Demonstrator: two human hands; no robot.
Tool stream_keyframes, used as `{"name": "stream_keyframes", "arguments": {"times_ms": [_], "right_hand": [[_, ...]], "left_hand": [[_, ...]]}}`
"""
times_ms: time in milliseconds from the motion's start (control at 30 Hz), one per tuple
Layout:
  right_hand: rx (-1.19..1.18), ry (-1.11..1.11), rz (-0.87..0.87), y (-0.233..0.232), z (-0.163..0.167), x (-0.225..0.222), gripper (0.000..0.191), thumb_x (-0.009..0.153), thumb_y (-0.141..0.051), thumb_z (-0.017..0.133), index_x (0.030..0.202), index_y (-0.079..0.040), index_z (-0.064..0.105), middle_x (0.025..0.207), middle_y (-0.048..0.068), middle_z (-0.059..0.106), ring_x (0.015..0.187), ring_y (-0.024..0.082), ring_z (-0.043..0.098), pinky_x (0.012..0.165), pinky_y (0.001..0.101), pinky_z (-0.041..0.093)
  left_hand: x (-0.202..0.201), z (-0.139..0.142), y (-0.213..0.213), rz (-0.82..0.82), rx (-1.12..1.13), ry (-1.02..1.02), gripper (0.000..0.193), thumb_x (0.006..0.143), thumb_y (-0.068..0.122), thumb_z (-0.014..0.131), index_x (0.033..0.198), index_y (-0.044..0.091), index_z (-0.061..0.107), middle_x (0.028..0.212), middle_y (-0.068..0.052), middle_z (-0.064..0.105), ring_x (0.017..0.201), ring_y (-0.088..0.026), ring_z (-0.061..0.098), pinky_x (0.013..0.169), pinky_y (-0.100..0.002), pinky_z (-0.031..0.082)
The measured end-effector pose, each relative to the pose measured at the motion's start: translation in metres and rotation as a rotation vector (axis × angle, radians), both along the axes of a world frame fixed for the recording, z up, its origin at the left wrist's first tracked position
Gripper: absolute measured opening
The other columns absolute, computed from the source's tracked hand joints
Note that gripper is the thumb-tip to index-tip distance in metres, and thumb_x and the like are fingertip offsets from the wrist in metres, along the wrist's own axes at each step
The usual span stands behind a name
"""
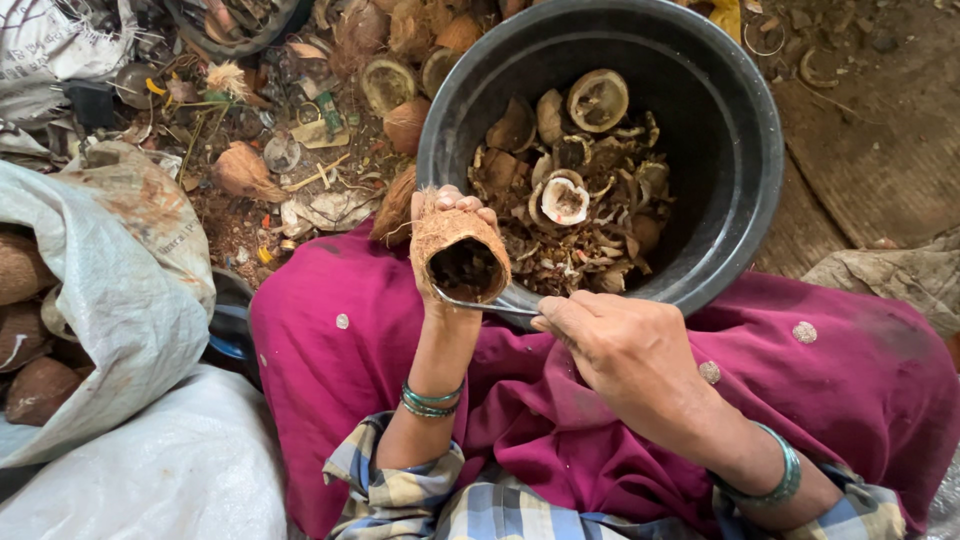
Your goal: The person sits on the ground with a large basin of dried coconut halves on their lap and uses a small metal scoop to pry and scrape the dried coconut kernel out of each shell, dropping the loosened kernel and debris into the basin and setting cleaned shells aside.
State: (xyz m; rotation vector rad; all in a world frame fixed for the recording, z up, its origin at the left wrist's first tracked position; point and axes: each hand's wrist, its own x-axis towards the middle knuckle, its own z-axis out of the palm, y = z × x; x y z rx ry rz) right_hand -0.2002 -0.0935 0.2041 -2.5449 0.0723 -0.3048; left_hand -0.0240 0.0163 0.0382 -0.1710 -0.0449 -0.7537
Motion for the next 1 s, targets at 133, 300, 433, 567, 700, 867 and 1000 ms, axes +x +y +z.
{"name": "stream_keyframes", "arguments": {"times_ms": [133, 300, 433, 567, 700, 867, 1000], "right_hand": [[-0.012, -0.002, 0.001, 0.001, -0.003, 0.002, 0.017, 0.083, -0.009, 0.070, 0.100, -0.010, 0.070, 0.074, 0.006, 0.065, 0.068, 0.026, 0.067, 0.055, 0.0399, 0.051], [-0.004, 0.019, 0.019, -0.002, -0.005, 0.000, 0.018, 0.081, -0.010, 0.069, 0.099, -0.010, 0.070, 0.074, 0.005, 0.065, 0.069, 0.026, 0.068, 0.056, 0.0403, 0.052], [-0.003, 0.033, -0.013, 0.000, -0.007, -0.002, 0.014, 0.082, -0.008, 0.068, 0.096, -0.010, 0.069, 0.074, 0.006, 0.065, 0.069, 0.026, 0.068, 0.057, 0.0407, 0.051], [-0.048, 0.092, -0.111, 0.012, -0.015, 0.000, 0.007, 0.082, -0.006, 0.066, 0.089, -0.008, 0.064, 0.074, 0.008, 0.064, 0.070, 0.028, 0.068, 0.059, 0.0431, 0.051], [0.020, 0.077, -0.118, 0.008, -0.027, 0.006, 0.003, 0.084, -0.009, 0.067, 0.086, -0.009, 0.064, 0.075, 0.009, 0.066, 0.066, 0.031, 0.067, 0.054, 0.0443, 0.049], [0.065, -0.026, -0.196, 0.003, -0.025, 0.006, 0.006, 0.092, -0.014, 0.066, 0.096, -0.009, 0.067, 0.084, 0.009, 0.071, 0.072, 0.030, 0.070, 0.058, 0.0419, 0.053], [-0.016, 0.004, -0.287, -0.012, -0.015, 0.006, 0.011, 0.095, -0.018, 0.070, 0.097, -0.007, 0.070, 0.084, 0.011, 0.072, 0.071, 0.031, 0.070, 0.057, 0.0427, 0.051]], "left_hand": [[0.000, 0.000, -0.001, -0.007, 0.010, -0.001, 0.037, 0.117, 0.037, 0.039, 0.110, 0.005, 0.055, 0.105, -0.006, 0.066, 0.110, -0.021, 0.061, 0.105, -0.039, 0.051], [0.000, 0.000, 0.001, -0.049, 0.003, -0.010, 0.039, 0.118, 0.039, 0.038, 0.109, 0.005, 0.055, 0.102, -0.006, 0.066, 0.106, -0.021, 0.063, 0.103, -0.039, 0.052], [0.000, 0.001, 0.000, -0.115, 0.031, 0.022, 0.043, 0.117, 0.041, 0.036, 0.106, 0.004, 0.055, 0.097, -0.006, 0.067, 0.100, -0.023, 0.065, 0.099, -0.040, 0.054], [-0.004, 0.010, -0.006, 0.047, 0.039, -0.141, 0.040, 0.121, 0.032, 0.034, 0.107, 0.002, 0.057, 0.095, -0.012, 0.066, 0.093, -0.023, 0.065, 0.087, -0.039, 0.056], [-0.011, 0.027, -0.003, 0.050, 0.256, -0.017, 0.049, 0.114, 0.049, 0.040, 0.098, 0.008, 0.061, 0.091, -0.012, 0.069, 0.093, -0.027, 0.067, 0.092, -0.042, 0.057], [-0.007, 0.032, -0.009, 0.081, 0.224, 0.136, 0.053, 0.112, 0.051, 0.041, 0.095, 0.006, 0.063, 0.090, -0.012, 0.070, 0.093, -0.030, 0.068, 0.093, -0.044, 0.058], [0.007, 0.020, -0.006, 0.095, 0.458, 0.214, 0.053, 0.108, 0.052, 0.037, 0.097, 0.007, 0.062, 0.097, -0.013, 0.070, 0.097, -0.031, 0.069, 0.093, -0.048, 0.059]]}}
